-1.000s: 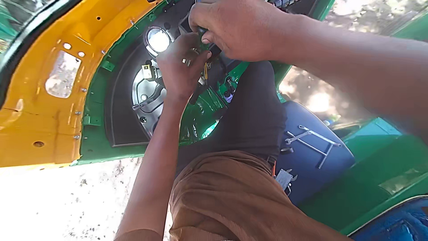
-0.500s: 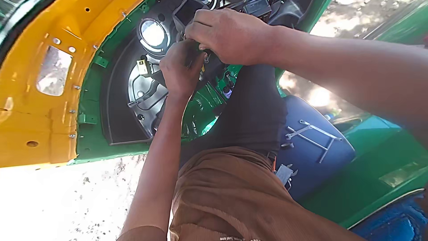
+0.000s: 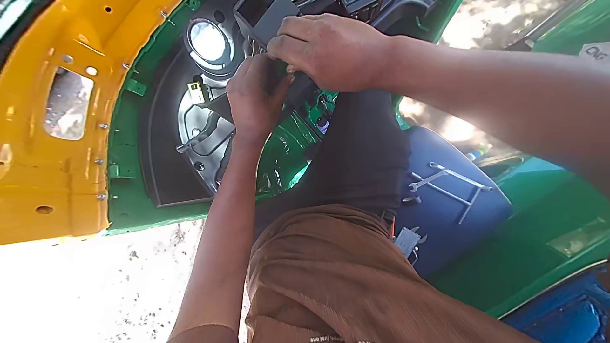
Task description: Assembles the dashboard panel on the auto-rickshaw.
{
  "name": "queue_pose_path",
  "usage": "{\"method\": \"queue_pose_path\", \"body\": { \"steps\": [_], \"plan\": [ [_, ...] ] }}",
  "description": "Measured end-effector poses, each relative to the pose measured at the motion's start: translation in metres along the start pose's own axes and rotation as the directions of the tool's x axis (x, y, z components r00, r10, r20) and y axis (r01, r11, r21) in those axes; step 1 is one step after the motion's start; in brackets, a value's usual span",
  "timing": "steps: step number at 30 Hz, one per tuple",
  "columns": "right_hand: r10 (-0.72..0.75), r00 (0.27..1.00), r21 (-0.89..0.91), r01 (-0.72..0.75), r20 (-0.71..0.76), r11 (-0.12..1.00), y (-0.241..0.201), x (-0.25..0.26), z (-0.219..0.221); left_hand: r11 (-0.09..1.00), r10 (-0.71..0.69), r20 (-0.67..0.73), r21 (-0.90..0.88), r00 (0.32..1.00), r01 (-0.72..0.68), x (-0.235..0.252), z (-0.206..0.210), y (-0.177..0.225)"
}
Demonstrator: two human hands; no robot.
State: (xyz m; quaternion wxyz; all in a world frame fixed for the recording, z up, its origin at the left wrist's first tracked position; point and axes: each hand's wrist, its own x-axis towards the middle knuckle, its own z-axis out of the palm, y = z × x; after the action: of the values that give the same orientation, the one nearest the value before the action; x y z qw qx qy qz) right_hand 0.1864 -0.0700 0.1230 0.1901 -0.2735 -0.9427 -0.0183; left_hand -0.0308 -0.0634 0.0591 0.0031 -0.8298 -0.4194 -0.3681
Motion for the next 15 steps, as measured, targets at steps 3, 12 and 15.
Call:
{"method": "queue_pose_path", "body": {
  "steps": [3,12,15],
  "plan": [
    [-0.035,0.999,-0.015,0.035,-0.016,0.999,0.002,0.001,0.003,1.0,-0.01,0.012,0.003,1.0,0.009,0.0,-0.002,0.001],
    [-0.073,0.996,-0.027,0.072,-0.044,0.997,0.006,-0.006,0.004,0.999,0.007,0.02,0.051,1.0,-0.008,0.001,-0.004,0.009],
    [-0.08,0.996,-0.051,0.079,-0.029,0.996,0.005,-0.003,0.002,0.999,0.002,0.003,0.034,1.0,-0.002,0.0,-0.004,0.007]
  ]
}}
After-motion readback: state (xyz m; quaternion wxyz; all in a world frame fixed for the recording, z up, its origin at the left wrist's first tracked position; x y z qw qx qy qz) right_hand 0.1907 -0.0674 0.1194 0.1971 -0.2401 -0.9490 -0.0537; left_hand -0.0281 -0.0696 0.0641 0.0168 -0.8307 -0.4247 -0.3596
